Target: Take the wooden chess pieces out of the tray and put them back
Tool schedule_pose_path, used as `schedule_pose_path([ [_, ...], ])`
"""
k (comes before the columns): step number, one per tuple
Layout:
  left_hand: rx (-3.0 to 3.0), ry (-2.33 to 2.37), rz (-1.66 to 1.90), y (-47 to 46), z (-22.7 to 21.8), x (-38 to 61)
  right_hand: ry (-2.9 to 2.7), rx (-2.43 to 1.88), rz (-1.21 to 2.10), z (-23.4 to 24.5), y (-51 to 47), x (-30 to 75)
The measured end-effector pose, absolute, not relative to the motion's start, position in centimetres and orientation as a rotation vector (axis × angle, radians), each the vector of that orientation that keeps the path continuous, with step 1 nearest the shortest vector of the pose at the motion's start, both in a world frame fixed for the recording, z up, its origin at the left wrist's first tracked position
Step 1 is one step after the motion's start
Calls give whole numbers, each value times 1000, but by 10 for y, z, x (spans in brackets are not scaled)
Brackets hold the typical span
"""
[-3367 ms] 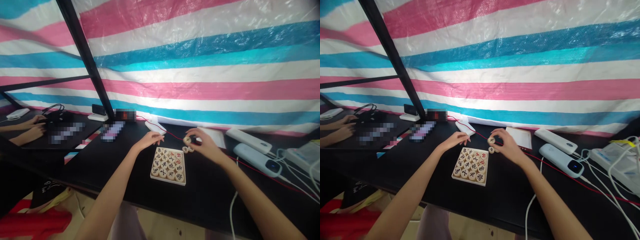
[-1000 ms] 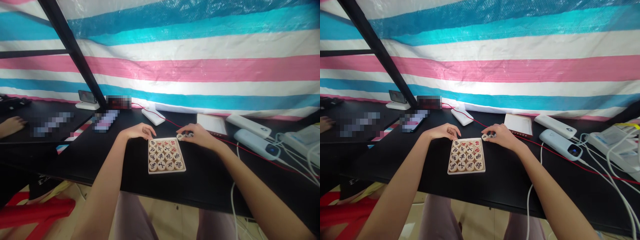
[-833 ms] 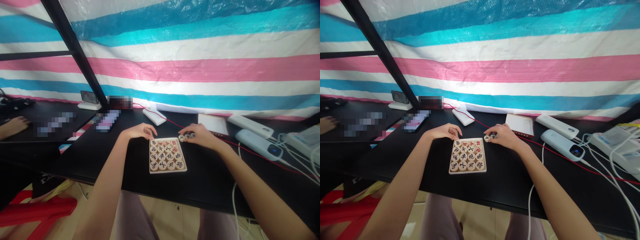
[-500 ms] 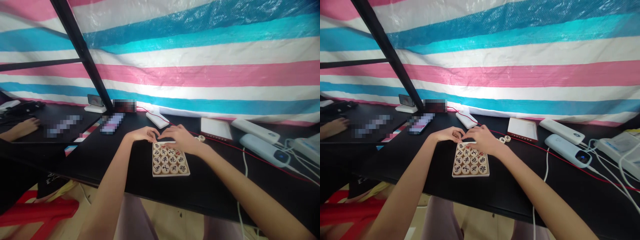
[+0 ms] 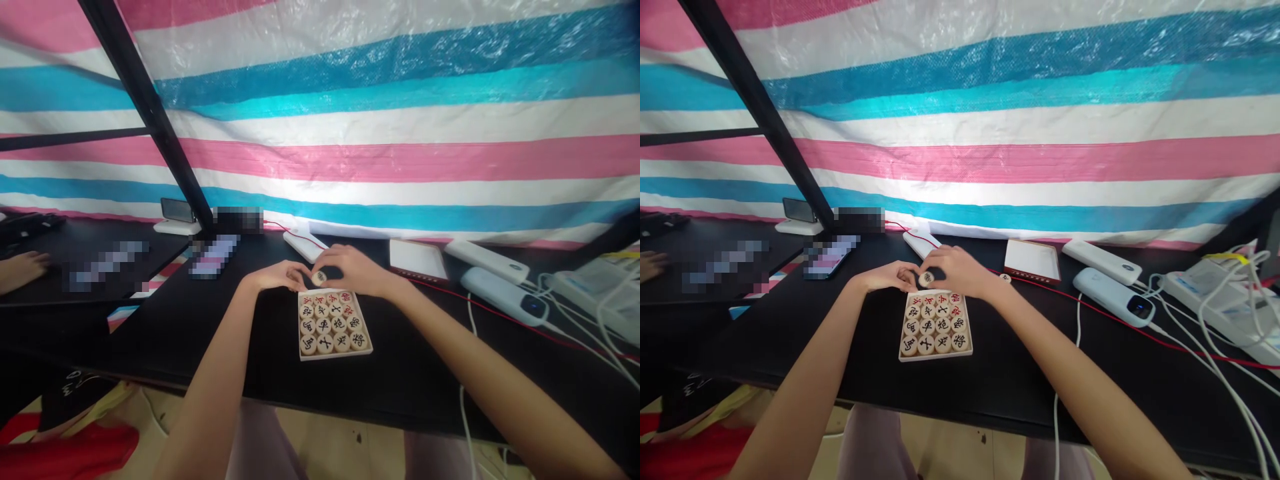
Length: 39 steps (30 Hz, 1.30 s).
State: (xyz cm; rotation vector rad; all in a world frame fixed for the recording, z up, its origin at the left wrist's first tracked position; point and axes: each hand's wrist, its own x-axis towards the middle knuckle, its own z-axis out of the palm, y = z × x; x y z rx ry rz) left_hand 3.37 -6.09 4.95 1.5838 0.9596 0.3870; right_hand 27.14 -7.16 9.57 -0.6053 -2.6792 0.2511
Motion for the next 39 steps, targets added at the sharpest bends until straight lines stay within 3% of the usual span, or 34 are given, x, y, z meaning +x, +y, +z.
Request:
schedule_pose_path([
  [6,1619,955,360,-60,50,32,-2628,-898,327,94,-55,321],
  [15,1590,977,390,-64,54,36,-2610,-1130,15,84,-61,372],
  [21,1614,946,341,-62,54,35,-2552,-1277,-23,71,-77,421],
  [31,1634,953,317,-61,53,35,-2500,-1193,-353,38,-108,418],
  [39,1655,979,311,-61,53,36,-2526,-1154,-488,38,-105,417],
])
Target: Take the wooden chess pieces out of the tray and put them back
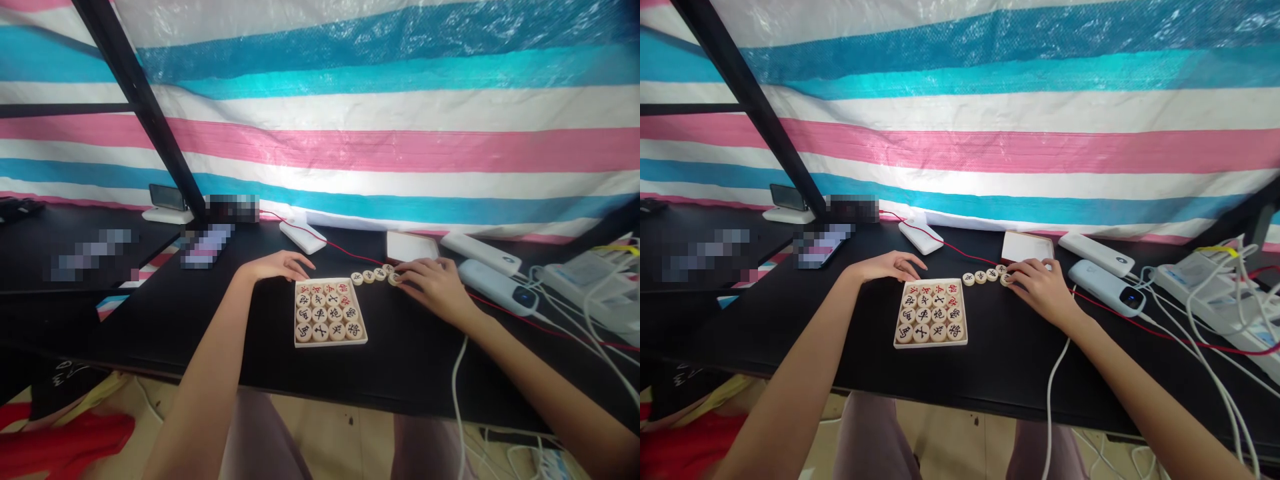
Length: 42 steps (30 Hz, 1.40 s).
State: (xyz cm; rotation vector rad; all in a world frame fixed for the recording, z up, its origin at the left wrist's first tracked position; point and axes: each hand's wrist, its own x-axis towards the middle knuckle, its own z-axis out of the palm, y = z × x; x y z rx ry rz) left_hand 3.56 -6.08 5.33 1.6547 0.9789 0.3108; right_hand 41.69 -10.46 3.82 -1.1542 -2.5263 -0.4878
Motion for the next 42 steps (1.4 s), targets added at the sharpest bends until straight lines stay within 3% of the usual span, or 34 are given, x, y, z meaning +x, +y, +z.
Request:
schedule_pose_path([
  [5,1655,952,324,-60,51,35,-2486,-1094,-512,50,-106,409],
  [17,1663,927,358,-62,49,35,-2861,-704,-16,78,-113,298],
  [30,1600,915,361,-58,47,35,-3035,-631,-13,86,-95,283],
  [36,1605,914,353,-57,46,34,-2988,-724,70,102,-94,287],
  [42,1638,913,341,-56,45,33,-2596,-1079,80,109,-90,358],
])
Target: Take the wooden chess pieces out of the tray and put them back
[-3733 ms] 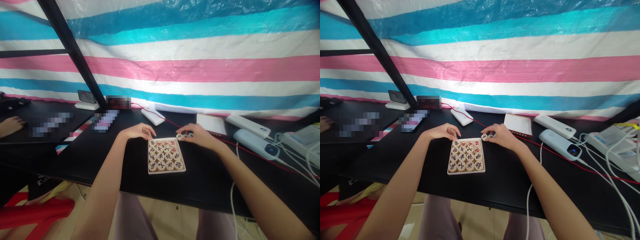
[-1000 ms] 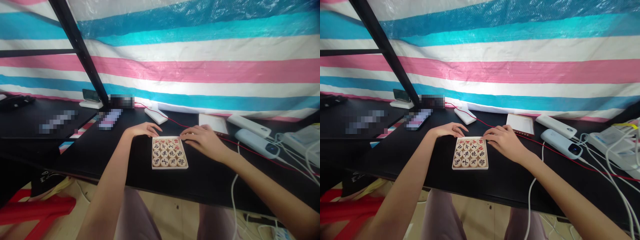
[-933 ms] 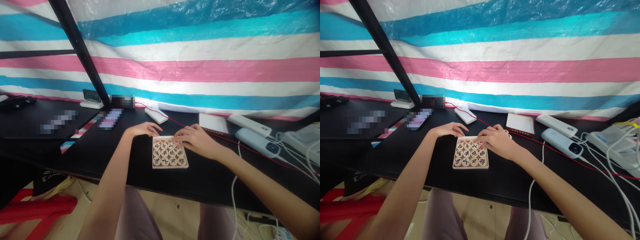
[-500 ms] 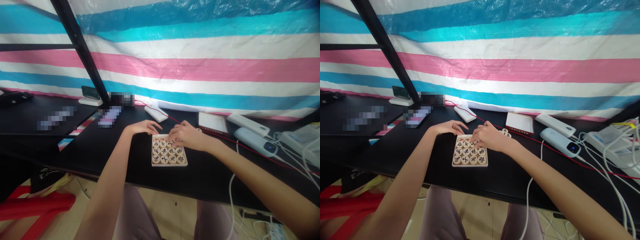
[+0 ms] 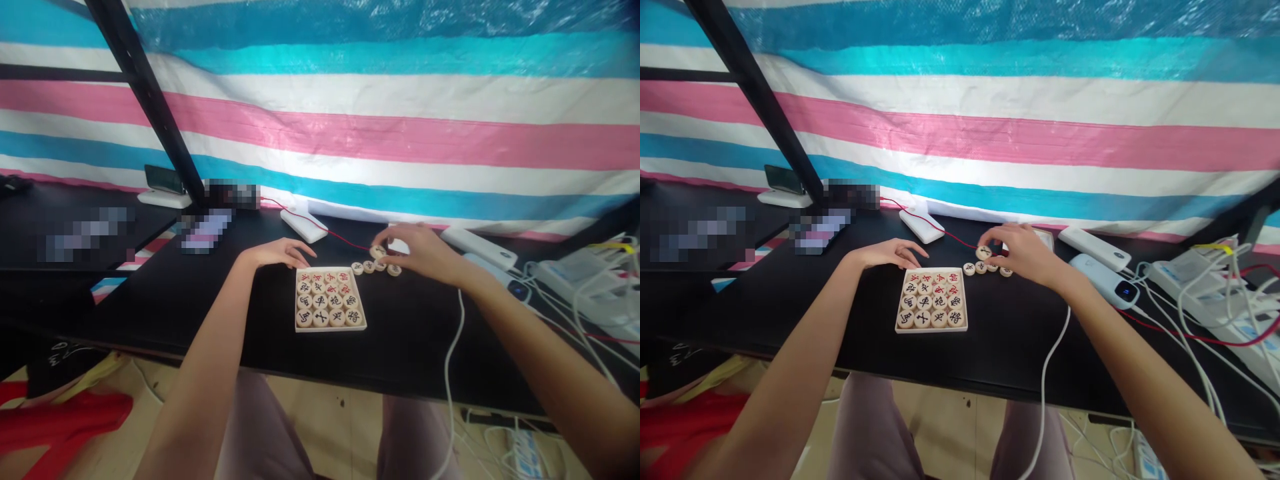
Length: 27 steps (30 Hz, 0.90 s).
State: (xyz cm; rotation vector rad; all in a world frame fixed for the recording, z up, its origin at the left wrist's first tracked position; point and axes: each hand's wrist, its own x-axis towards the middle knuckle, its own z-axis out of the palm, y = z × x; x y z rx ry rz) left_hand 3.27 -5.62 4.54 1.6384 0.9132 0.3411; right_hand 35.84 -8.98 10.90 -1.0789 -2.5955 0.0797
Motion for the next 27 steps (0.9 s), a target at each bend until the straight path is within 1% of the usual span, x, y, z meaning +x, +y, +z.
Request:
schedule_pose_path([
  [4,1671,916,324,-56,46,32,-2553,-1154,-114,79,-102,393],
  [8,1671,915,326,-56,46,32,-2526,-1168,-287,52,-117,400],
  [13,1665,928,335,-58,46,33,-2541,-1102,-524,45,-125,396],
  [17,1672,932,337,-59,48,33,-2517,-1098,-626,45,-125,397],
  [23,1656,937,342,-59,48,34,-2521,-1094,-597,48,-126,395],
  [25,1655,936,345,-59,48,34,-2497,-1085,-503,54,-128,384],
  [27,1656,931,348,-59,48,33,-2555,-1023,-340,64,-130,366],
])
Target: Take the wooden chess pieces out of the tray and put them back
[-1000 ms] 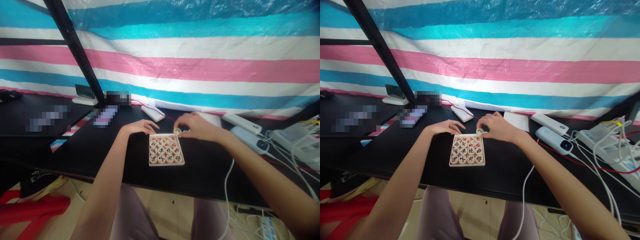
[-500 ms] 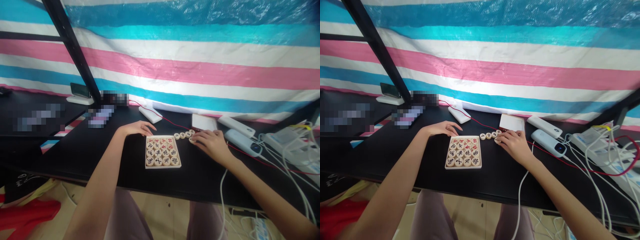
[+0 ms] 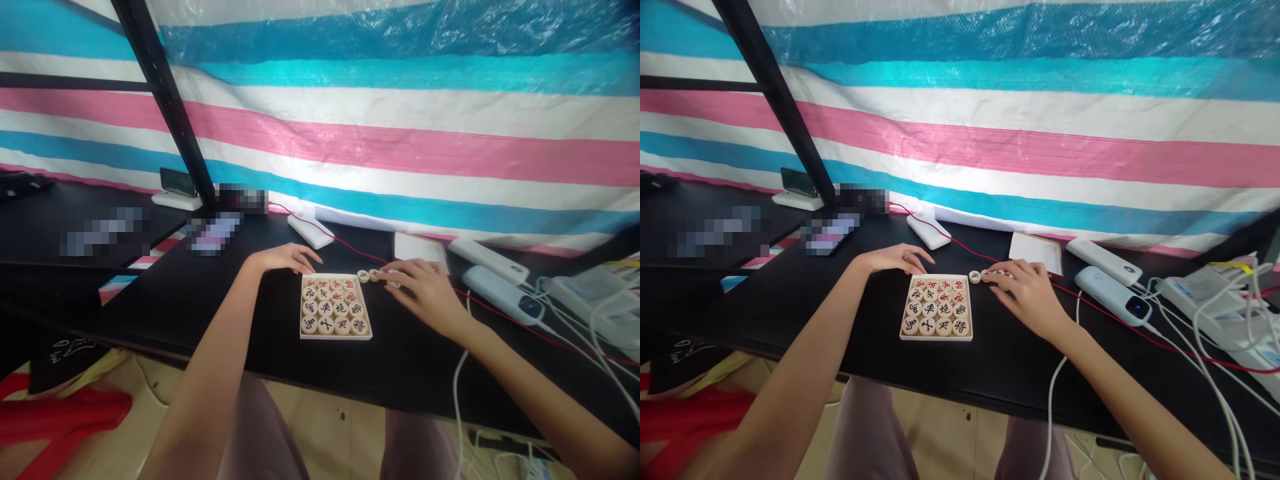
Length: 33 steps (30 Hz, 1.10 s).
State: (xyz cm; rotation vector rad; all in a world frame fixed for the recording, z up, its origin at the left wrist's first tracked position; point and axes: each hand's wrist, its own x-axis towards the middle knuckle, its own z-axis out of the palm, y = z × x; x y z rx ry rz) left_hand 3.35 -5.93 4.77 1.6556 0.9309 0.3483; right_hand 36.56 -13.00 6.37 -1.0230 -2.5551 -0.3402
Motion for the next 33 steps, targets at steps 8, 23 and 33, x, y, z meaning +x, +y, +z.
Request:
schedule_pose_path([
  [8,1663,925,357,-59,46,33,-2933,-678,21,85,-135,312],
  [23,1684,926,332,-58,47,33,-2753,-887,87,93,-131,332],
  [33,1675,941,332,-58,49,34,-2524,-1079,-359,54,-128,376],
])
